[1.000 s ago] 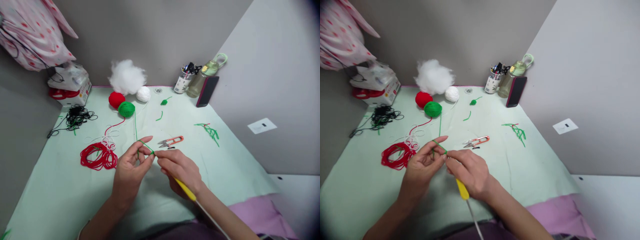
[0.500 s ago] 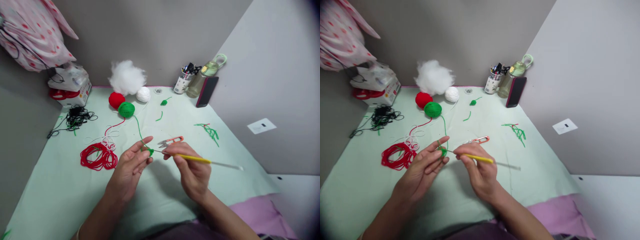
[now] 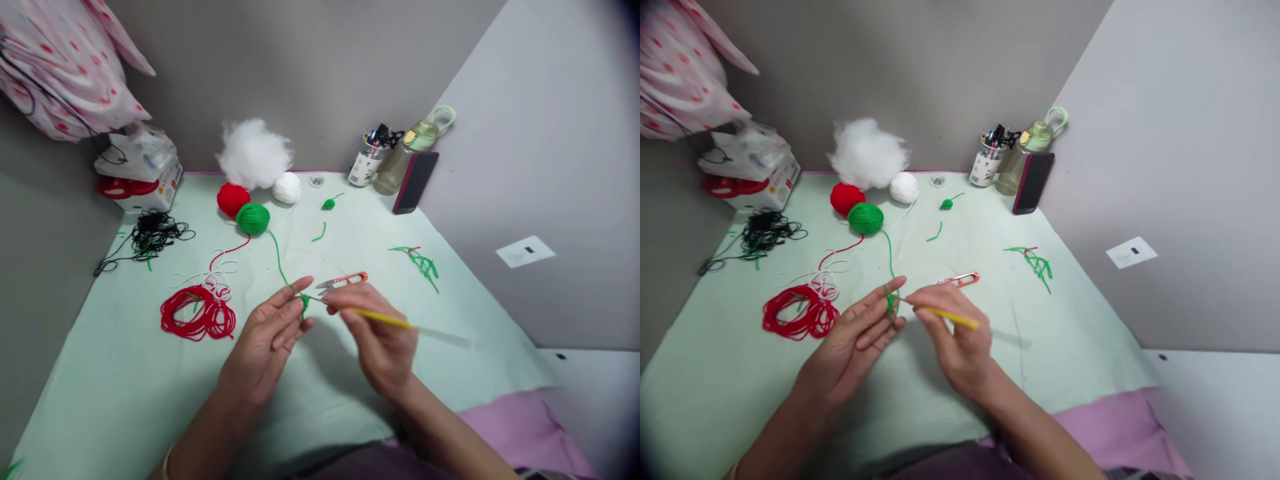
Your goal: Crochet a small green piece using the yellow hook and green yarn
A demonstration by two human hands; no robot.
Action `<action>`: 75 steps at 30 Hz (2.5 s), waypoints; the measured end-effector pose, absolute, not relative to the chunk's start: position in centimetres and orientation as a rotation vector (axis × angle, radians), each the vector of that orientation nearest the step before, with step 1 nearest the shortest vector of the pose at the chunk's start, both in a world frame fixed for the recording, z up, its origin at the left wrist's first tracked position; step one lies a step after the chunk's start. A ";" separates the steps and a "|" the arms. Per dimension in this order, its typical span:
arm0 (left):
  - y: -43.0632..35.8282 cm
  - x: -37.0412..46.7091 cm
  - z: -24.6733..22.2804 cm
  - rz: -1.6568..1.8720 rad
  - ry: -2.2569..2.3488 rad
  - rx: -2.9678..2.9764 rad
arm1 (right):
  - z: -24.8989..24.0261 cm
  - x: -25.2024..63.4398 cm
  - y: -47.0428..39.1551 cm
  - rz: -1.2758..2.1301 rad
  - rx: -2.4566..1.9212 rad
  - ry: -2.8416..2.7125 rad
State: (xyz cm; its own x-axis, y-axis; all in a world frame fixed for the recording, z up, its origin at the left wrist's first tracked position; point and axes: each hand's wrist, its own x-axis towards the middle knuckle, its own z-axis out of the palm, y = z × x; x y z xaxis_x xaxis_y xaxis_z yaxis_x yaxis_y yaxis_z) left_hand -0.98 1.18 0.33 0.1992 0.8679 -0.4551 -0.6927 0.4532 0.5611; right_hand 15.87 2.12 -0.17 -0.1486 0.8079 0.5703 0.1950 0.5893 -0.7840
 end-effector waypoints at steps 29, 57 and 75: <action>0.4 -0.5 0.4 1.307 1.209 0.695 | -0.8 15.9 1.9 0.239 -0.749 -2.041; 1.1 -0.7 -0.3 1.228 0.919 0.416 | 0.4 15.4 2.9 1.023 -0.830 -1.437; 0.5 -1.1 -0.7 1.220 1.035 0.640 | 0.2 16.0 2.6 1.127 -0.798 -1.407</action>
State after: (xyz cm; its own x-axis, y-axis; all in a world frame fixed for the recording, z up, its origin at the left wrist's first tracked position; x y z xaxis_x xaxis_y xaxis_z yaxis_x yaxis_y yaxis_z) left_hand -1.11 0.52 -0.74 0.0070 0.9567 -0.2911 -0.4429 0.2639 0.8568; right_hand 16.04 2.61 0.21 -0.1618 0.9279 0.3358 -0.1251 0.3182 -0.9397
